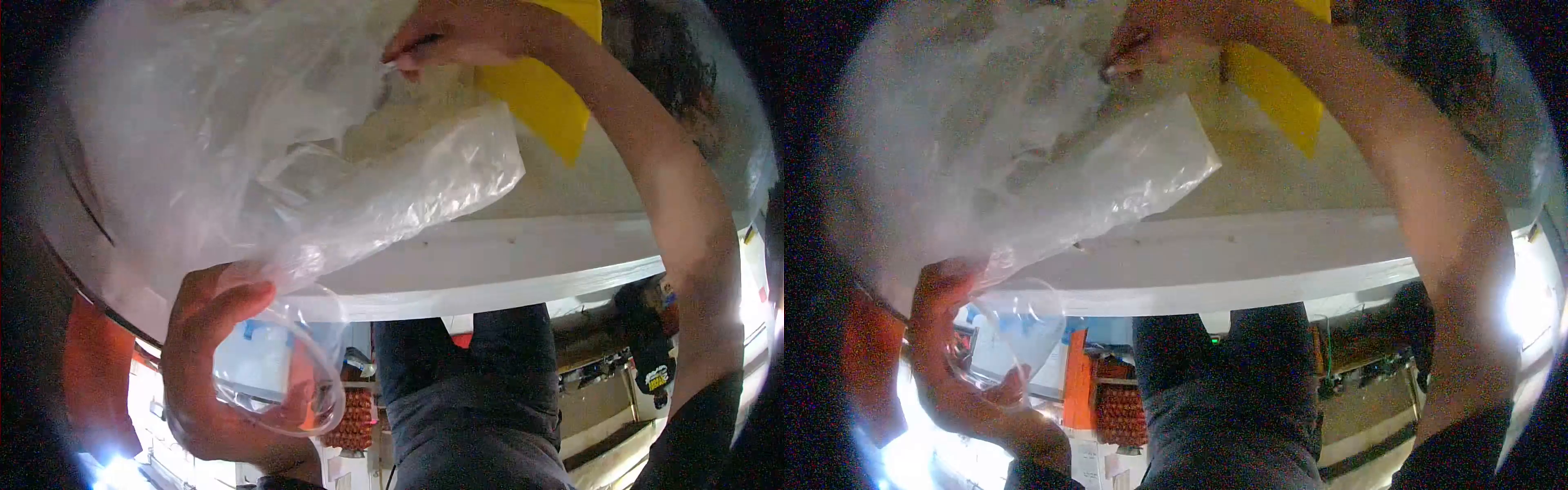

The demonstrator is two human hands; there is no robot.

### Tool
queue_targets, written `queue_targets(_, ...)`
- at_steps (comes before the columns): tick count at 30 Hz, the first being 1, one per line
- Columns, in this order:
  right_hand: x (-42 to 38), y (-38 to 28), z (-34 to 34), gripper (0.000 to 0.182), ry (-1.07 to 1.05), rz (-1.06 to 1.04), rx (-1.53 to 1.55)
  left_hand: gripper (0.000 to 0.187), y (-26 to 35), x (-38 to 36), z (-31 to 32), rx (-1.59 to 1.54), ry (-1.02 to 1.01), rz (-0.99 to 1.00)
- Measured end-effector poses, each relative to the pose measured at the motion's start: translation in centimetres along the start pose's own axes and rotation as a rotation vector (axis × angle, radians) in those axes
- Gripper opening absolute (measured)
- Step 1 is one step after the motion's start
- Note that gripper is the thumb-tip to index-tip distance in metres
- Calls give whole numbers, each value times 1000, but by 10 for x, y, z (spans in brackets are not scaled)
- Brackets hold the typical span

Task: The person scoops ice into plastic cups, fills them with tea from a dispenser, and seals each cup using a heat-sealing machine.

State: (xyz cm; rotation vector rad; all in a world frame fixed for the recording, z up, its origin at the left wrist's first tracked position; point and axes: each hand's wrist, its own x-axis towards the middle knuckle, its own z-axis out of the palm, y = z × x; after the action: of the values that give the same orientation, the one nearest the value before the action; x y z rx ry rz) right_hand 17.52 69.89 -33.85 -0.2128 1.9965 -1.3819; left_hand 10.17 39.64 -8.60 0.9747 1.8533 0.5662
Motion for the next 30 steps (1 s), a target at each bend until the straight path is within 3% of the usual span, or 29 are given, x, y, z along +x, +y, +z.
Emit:
queue_targets(2,-50,-8,-4,33,49,18,-5,63,12,-4,36,-25,241,-65)
queue_targets(7,-176,-22,7,38,127,177,-150,74,23,-2,103,-45,313,31)
queue_targets(11,-242,-25,6,41,114,215,-151,81,32,26,141,-21,211,10)
queue_targets(14,-279,-56,2,39,247,327,-46,90,36,50,183,-7,187,75)
queue_targets(18,-304,-62,-5,32,210,66,-257,101,52,81,234,23,351,-90)
queue_targets(21,-280,-103,6,27,-12,139,-281,90,56,100,246,-13,390,-90)
queue_targets(25,-274,-109,27,25,86,203,-490,80,53,114,252,-51,465,-8)
queue_targets(30,-288,-86,20,23,169,82,-369,80,39,122,258,-133,530,47)
